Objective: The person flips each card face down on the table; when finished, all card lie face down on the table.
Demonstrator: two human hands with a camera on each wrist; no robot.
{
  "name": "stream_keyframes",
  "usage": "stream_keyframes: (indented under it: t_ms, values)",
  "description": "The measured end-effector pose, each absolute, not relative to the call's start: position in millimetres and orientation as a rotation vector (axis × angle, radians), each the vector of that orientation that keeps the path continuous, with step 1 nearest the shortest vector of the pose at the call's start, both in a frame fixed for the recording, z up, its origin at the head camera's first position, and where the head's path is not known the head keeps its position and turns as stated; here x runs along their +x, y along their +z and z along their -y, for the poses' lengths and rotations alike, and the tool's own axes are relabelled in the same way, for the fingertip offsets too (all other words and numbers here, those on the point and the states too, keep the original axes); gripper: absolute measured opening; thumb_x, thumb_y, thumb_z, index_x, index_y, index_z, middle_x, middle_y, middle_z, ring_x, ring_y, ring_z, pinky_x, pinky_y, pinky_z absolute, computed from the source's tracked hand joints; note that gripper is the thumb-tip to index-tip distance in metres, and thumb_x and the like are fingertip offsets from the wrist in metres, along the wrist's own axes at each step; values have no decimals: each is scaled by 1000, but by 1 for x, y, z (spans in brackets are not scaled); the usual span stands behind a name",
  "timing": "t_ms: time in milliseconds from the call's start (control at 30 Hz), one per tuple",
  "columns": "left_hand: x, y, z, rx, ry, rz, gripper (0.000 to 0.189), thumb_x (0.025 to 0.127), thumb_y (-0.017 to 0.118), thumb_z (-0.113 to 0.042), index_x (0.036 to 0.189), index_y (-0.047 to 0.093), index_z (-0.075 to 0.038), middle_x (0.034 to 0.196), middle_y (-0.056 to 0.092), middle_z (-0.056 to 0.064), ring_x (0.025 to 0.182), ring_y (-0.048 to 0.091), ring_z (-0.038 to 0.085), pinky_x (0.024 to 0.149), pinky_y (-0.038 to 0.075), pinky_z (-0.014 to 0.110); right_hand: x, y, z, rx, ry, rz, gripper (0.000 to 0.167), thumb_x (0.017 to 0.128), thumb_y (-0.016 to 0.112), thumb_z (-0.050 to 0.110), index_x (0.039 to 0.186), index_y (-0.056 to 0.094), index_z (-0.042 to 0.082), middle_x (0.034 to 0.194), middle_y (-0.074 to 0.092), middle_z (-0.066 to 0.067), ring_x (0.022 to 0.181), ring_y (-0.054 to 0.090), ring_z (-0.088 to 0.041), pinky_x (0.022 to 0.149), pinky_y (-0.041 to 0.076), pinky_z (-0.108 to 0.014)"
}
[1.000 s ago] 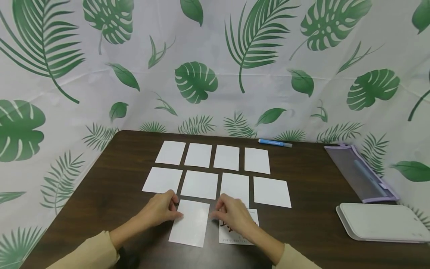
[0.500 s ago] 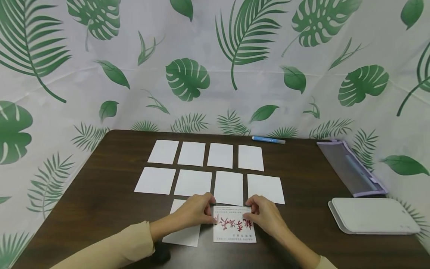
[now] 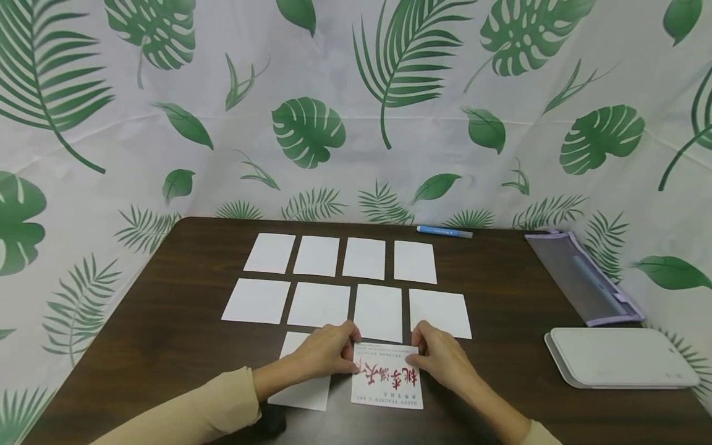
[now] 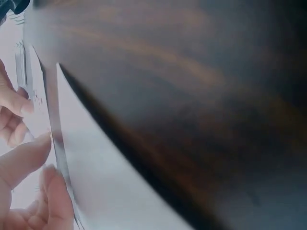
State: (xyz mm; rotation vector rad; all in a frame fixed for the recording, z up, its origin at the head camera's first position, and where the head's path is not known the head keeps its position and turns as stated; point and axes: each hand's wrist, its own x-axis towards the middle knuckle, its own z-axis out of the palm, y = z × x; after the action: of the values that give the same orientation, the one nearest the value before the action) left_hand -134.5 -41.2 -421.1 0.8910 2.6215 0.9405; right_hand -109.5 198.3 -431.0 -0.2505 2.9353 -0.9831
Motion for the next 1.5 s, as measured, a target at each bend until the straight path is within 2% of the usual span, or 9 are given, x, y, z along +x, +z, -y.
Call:
stream_keyframes:
  t_ms: [100, 267, 467, 633, 800, 900, 1067, 1333, 1500]
  values:
    - [-134, -422, 42, 898, 935, -2653, 42, 65, 84, -14, 97, 57, -6, 72, 54, -4, 61, 44, 3, 55, 38, 17, -111, -428, -202, -301, -1062, -2882, 26, 73, 76, 2, 77, 53, 13, 63, 49, 6, 56, 43, -6, 49, 35, -19]
    - [-136, -420, 45, 854, 1074, -2617, 37, 67, 83, -11, 91, 55, -9, 83, 56, -1, 73, 51, 9, 63, 45, 18, -116, -422, -208, -360, -1322, -2729, 19, 78, 72, -1, 78, 55, 6, 66, 55, 0, 55, 50, -5, 49, 48, -19]
    - [-140, -412, 46, 620, 1484, -2321, 20, 80, 70, 1, 92, 54, -2, 81, 59, 4, 72, 59, 12, 59, 51, 20, -121, -417, -208, -260, -1567, -2659, 17, 79, 72, 1, 81, 55, 1, 70, 60, -7, 58, 57, -9, 53, 54, -24]
    - [-139, -405, 44, 423, 1747, -2090, 18, 84, 64, 2, 97, 51, 5, 88, 58, 11, 74, 62, 13, 66, 57, 29, -118, -412, -193, -168, -1766, -2930, 18, 76, 74, -3, 85, 60, 1, 74, 60, -4, 65, 55, -5, 58, 51, -19]
    - [-135, -401, 39, 276, 1882, -2030, 20, 84, 61, 2, 100, 49, 6, 91, 56, 11, 77, 61, 12, 69, 57, 29, -106, -415, -164, -560, -1727, -3101, 23, 70, 77, -4, 85, 61, 5, 75, 59, 1, 67, 54, -3, 55, 48, -18]
    - [-132, -400, 35, 219, 1944, -1996, 21, 85, 59, 1, 102, 48, 6, 91, 53, 9, 77, 59, 10, 68, 56, 27, -98, -419, -149, -802, -1565, -3128, 31, 66, 82, 4, 88, 62, 6, 77, 58, 2, 67, 52, -3, 55, 46, -16]
    - [-126, -395, 29, 182, 2031, -1917, 23, 86, 57, 0, 104, 45, 5, 96, 52, 9, 81, 60, 10, 68, 55, 23, -93, -421, -137, -910, -1338, -3271, 43, 59, 87, 12, 93, 61, 9, 78, 56, 4, 67, 48, -3, 56, 40, -11]
    - [-121, -385, 29, 299, 2134, -1913, 31, 87, 63, -3, 112, 47, 5, 109, 54, 17, 90, 62, 13, 75, 56, 28, -93, -402, -143, -1056, -1364, -3357, 36, 63, 77, -13, 93, 63, 3, 77, 59, 1, 65, 56, -5, 57, 46, -10]
    - [-126, -390, 37, 221, 2185, -2119, 32, 83, 68, -1, 112, 54, 1, 110, 59, 15, 95, 62, 19, 75, 54, 23, -98, -393, -155, -810, -1567, -3308, 35, 65, 75, -16, 93, 63, 1, 75, 59, 0, 65, 56, -4, 55, 47, -11]
